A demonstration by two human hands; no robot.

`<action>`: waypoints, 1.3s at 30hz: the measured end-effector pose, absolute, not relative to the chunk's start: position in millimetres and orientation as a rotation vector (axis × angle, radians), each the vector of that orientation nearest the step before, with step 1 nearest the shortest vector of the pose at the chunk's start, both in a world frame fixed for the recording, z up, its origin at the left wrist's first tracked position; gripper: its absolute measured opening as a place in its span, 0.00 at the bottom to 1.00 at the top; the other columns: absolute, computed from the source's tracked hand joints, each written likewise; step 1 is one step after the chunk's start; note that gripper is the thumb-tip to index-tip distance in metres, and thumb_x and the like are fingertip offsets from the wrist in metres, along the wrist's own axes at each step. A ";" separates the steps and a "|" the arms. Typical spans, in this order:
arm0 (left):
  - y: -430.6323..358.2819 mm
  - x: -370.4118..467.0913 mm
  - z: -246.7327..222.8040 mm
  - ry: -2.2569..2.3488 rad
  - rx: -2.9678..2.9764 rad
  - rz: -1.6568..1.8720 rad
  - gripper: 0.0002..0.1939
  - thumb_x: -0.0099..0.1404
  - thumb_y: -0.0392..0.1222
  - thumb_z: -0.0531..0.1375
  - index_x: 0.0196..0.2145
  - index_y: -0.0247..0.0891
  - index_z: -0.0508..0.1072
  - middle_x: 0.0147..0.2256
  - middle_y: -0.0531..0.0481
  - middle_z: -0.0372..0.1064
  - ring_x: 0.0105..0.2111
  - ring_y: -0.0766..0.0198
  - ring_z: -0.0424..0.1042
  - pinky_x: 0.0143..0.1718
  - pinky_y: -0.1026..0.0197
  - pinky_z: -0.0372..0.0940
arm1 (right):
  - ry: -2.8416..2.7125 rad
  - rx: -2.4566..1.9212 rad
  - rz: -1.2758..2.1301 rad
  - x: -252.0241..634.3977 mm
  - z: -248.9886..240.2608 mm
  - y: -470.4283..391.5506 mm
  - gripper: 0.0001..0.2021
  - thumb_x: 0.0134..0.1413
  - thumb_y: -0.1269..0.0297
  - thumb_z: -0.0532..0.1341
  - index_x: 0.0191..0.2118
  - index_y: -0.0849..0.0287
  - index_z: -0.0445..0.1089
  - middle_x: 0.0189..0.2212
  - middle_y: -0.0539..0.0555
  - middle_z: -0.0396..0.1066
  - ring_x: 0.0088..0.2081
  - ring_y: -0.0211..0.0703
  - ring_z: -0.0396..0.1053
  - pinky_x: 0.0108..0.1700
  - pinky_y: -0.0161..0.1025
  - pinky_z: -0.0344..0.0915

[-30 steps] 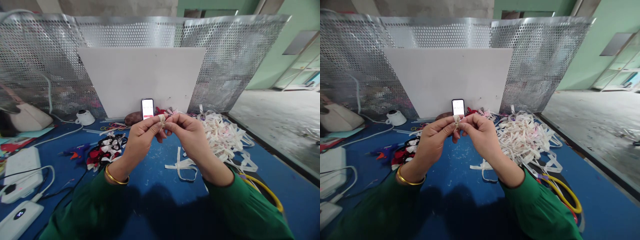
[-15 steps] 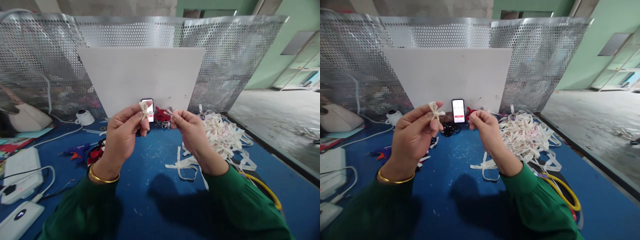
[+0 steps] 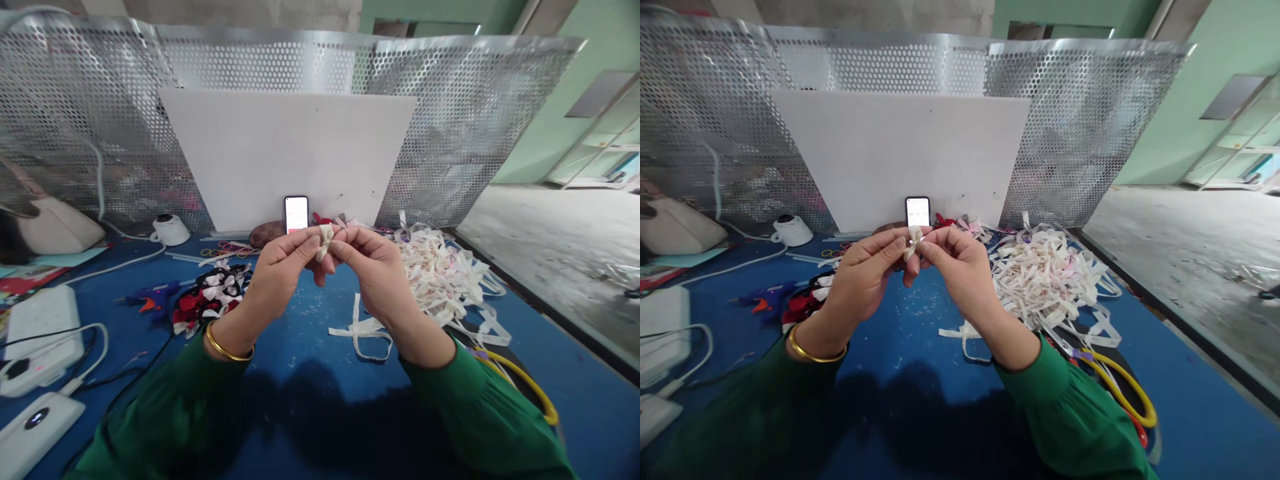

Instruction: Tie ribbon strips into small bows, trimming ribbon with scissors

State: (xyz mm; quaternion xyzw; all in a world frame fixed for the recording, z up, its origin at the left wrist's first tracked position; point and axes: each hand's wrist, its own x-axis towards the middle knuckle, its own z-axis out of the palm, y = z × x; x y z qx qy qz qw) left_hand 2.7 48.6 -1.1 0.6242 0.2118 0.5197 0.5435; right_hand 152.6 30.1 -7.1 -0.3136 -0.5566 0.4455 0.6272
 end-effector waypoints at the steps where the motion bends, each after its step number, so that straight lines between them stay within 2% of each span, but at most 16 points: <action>1: 49.1 2.8 -1.6 0.492 1.479 1.228 0.16 0.69 0.48 0.61 0.48 0.37 0.80 0.26 0.50 0.72 0.24 0.68 0.68 0.26 0.64 0.66 | -1.274 -0.725 1.008 152.6 -7.3 30.5 0.08 0.59 0.62 0.65 0.30 0.56 0.69 0.23 0.48 0.72 0.26 0.39 0.70 0.35 0.42 0.68; 5: 49.3 4.3 -3.4 0.539 1.482 1.238 0.18 0.62 0.46 0.68 0.49 0.37 0.80 0.25 0.51 0.73 0.23 0.68 0.68 0.24 0.66 0.65 | -1.270 -0.755 0.964 151.8 -8.7 30.7 0.09 0.58 0.61 0.66 0.30 0.57 0.70 0.21 0.47 0.70 0.25 0.37 0.68 0.32 0.40 0.66; 12: 42.7 6.3 -2.3 0.615 1.537 1.299 0.15 0.68 0.42 0.61 0.50 0.37 0.80 0.25 0.50 0.75 0.21 0.69 0.68 0.21 0.66 0.65 | -1.320 -0.824 0.817 149.6 -8.2 24.6 0.08 0.60 0.65 0.64 0.29 0.56 0.68 0.21 0.47 0.68 0.25 0.37 0.65 0.33 0.40 0.64; 18: 39.8 6.1 -1.4 0.581 1.406 1.329 0.14 0.67 0.37 0.60 0.48 0.36 0.81 0.25 0.49 0.76 0.22 0.68 0.70 0.20 0.67 0.64 | -1.340 -0.872 0.660 145.6 -11.8 21.2 0.08 0.61 0.66 0.62 0.30 0.55 0.67 0.25 0.48 0.69 0.29 0.37 0.66 0.36 0.40 0.64; 23: 42.9 6.3 2.2 0.522 1.171 1.245 0.13 0.61 0.34 0.61 0.42 0.35 0.83 0.20 0.52 0.74 0.15 0.72 0.62 0.17 0.68 0.59 | -1.275 -0.746 0.855 142.0 -19.2 25.9 0.09 0.62 0.63 0.62 0.29 0.55 0.66 0.24 0.47 0.66 0.28 0.38 0.66 0.35 0.40 0.63; 29: 50.8 5.1 -0.3 0.382 1.032 1.154 0.14 0.59 0.33 0.61 0.41 0.33 0.82 0.17 0.56 0.69 0.14 0.75 0.58 0.25 0.67 0.65 | -1.135 -0.542 1.213 137.6 -20.7 31.2 0.11 0.57 0.59 0.66 0.27 0.57 0.68 0.22 0.46 0.65 0.26 0.36 0.65 0.33 0.38 0.63; 32: 52.7 3.6 1.2 0.434 1.081 1.155 0.12 0.60 0.34 0.62 0.42 0.33 0.82 0.19 0.55 0.70 0.15 0.74 0.60 0.21 0.68 0.62 | -1.132 -0.533 1.315 137.8 -20.3 34.9 0.12 0.58 0.58 0.65 0.28 0.57 0.67 0.23 0.47 0.67 0.26 0.37 0.66 0.33 0.38 0.63; 35: 52.7 1.2 4.4 0.480 1.217 1.188 0.14 0.65 0.43 0.62 0.44 0.32 0.81 0.23 0.50 0.74 0.18 0.71 0.65 0.20 0.67 0.61 | -1.246 -0.682 1.008 142.8 -18.9 37.4 0.10 0.61 0.62 0.62 0.29 0.57 0.68 0.24 0.47 0.68 0.27 0.38 0.66 0.35 0.40 0.64; 39: 51.3 -1.5 4.1 0.542 1.417 1.198 0.29 0.70 0.61 0.54 0.47 0.32 0.80 0.29 0.44 0.77 0.22 0.66 0.69 0.22 0.63 0.64 | -1.387 -0.875 0.269 155.5 -12.5 34.8 0.03 0.61 0.69 0.62 0.36 0.55 0.73 0.31 0.49 0.71 0.34 0.39 0.69 0.39 0.40 0.66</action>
